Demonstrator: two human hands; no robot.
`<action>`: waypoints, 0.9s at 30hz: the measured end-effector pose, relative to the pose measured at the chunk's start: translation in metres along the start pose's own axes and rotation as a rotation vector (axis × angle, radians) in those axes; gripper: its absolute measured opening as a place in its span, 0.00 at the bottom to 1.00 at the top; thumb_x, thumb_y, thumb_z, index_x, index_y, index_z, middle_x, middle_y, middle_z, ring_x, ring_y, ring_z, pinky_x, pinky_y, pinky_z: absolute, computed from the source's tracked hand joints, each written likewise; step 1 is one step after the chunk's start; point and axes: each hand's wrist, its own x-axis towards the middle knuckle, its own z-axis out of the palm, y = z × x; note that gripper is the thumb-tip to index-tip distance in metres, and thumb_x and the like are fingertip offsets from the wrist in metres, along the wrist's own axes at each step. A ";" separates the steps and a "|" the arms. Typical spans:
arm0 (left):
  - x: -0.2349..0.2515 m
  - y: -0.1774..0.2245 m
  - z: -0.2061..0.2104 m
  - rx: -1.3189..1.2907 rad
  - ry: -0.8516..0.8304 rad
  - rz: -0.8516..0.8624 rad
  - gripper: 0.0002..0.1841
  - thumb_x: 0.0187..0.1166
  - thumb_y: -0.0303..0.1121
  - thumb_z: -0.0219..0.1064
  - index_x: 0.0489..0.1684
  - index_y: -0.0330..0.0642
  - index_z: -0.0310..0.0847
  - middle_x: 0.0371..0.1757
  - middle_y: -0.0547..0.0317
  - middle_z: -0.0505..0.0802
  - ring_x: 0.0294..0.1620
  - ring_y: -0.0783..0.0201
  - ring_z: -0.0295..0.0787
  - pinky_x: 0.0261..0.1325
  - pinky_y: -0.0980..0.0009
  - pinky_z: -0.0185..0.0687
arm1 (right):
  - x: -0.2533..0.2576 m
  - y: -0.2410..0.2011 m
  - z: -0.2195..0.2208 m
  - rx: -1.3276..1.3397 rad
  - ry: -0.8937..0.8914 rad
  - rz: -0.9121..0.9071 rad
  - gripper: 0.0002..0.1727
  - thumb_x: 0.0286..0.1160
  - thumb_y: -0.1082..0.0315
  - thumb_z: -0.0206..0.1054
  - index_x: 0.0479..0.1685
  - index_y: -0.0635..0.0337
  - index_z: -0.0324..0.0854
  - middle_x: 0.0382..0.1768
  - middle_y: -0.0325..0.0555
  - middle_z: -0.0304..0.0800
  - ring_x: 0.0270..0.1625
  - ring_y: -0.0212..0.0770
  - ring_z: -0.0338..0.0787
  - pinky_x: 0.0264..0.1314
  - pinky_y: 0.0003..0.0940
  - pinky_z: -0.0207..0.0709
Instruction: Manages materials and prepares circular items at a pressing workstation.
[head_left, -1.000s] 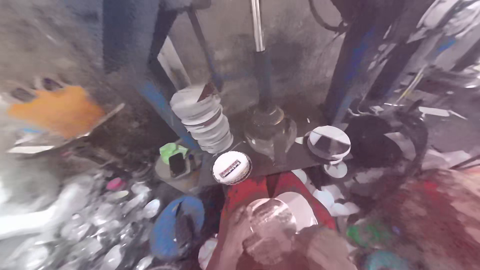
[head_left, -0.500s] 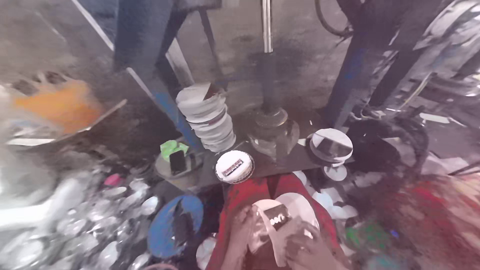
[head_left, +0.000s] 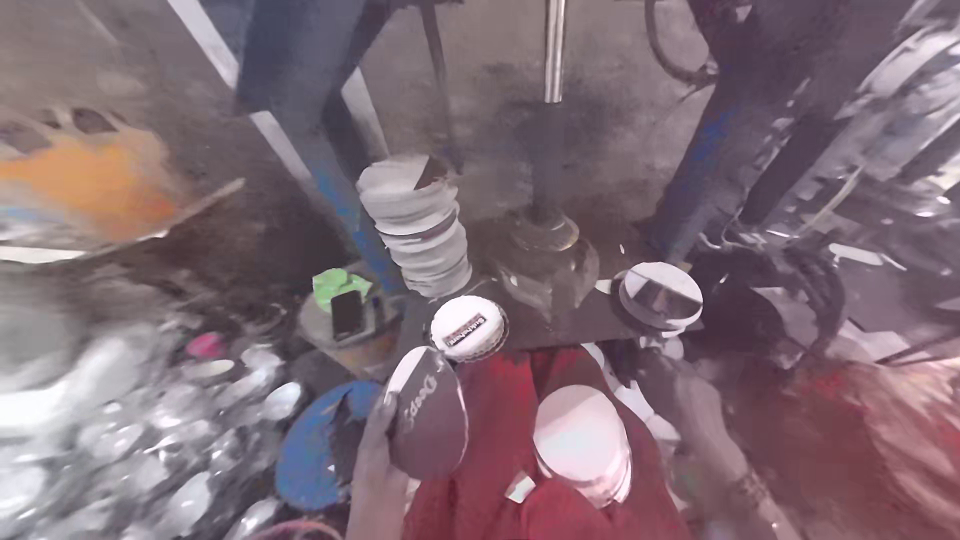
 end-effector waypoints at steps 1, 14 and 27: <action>0.000 -0.008 -0.008 -0.040 0.003 0.003 0.14 0.90 0.32 0.43 0.55 0.44 0.77 0.37 0.69 0.94 0.37 0.77 0.92 0.41 0.77 0.91 | -0.001 -0.009 0.010 0.128 -0.046 -0.040 0.18 0.81 0.61 0.67 0.59 0.65 0.88 0.54 0.66 0.92 0.55 0.67 0.92 0.56 0.67 0.82; 0.002 -0.024 -0.010 -0.543 -0.158 -0.144 0.21 0.91 0.40 0.48 0.35 0.49 0.89 0.32 0.62 0.96 0.31 0.74 0.95 0.30 0.77 0.91 | -0.027 -0.043 0.038 0.260 -0.320 -0.038 0.32 0.62 0.59 0.82 0.65 0.71 0.83 0.67 0.75 0.81 0.74 0.74 0.77 0.76 0.71 0.65; -0.074 -0.055 0.055 0.150 -0.330 -0.137 0.26 0.84 0.29 0.56 0.81 0.34 0.65 0.62 0.63 0.89 0.52 0.76 0.91 0.55 0.75 0.89 | -0.059 -0.079 0.010 1.264 -0.053 -0.224 0.12 0.87 0.74 0.51 0.53 0.64 0.80 0.45 0.26 0.90 0.50 0.13 0.86 0.59 0.16 0.81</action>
